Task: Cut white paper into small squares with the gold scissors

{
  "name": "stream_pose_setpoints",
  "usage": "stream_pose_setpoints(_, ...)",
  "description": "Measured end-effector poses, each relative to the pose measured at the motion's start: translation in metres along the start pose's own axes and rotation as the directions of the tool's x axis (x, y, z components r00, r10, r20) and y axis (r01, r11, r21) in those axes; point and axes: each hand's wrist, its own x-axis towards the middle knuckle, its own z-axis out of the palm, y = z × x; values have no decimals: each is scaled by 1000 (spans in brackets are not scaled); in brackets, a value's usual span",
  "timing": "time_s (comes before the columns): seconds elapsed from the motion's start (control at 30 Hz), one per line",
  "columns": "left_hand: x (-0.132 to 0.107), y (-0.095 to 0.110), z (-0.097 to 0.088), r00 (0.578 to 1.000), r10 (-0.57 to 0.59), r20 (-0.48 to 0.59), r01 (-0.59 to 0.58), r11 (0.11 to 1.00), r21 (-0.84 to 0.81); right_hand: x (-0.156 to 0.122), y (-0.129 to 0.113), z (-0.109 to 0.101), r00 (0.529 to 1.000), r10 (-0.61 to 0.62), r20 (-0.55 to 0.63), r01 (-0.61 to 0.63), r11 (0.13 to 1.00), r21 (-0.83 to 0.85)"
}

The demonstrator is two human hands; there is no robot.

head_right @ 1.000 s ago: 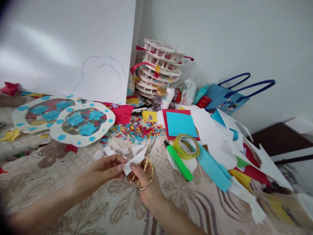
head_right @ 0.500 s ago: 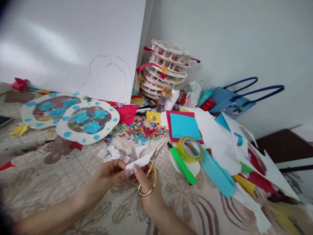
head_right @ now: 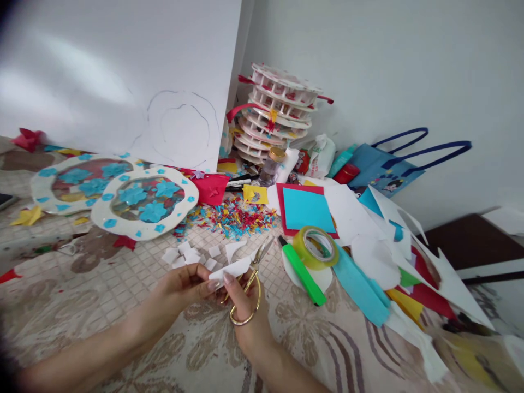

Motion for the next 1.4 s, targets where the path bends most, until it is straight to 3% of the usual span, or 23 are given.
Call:
stream_pose_setpoints(0.17,1,8,-3,997,-67,-45,63,994,-86,-5,-14,3,996,-75,41,75,997,8)
stream_pose_setpoints(0.33,2,9,-9,997,-77,-7,74,977,-202,-8,-15,-10,999,-31,27,30,999,17)
stream_pose_setpoints(0.5,8,18,-17,999,-12,-31,6,981,-195,-17,-27,-30,970,-6,243,87,942,-324)
stream_pose_setpoints(0.7,9,28,-17,996,41,-83,-48,995,-88,-30,-37,-35,913,195,360,57,810,-584)
stream_pose_setpoints(1.1,5,26,-13,998,-56,33,58,996,-64,-38,-46,-19,848,286,447,-20,859,-512)
stream_pose_setpoints(1.4,4,22,-13,995,-91,36,94,991,-91,-34,-12,-28,862,237,448,-13,894,-447)
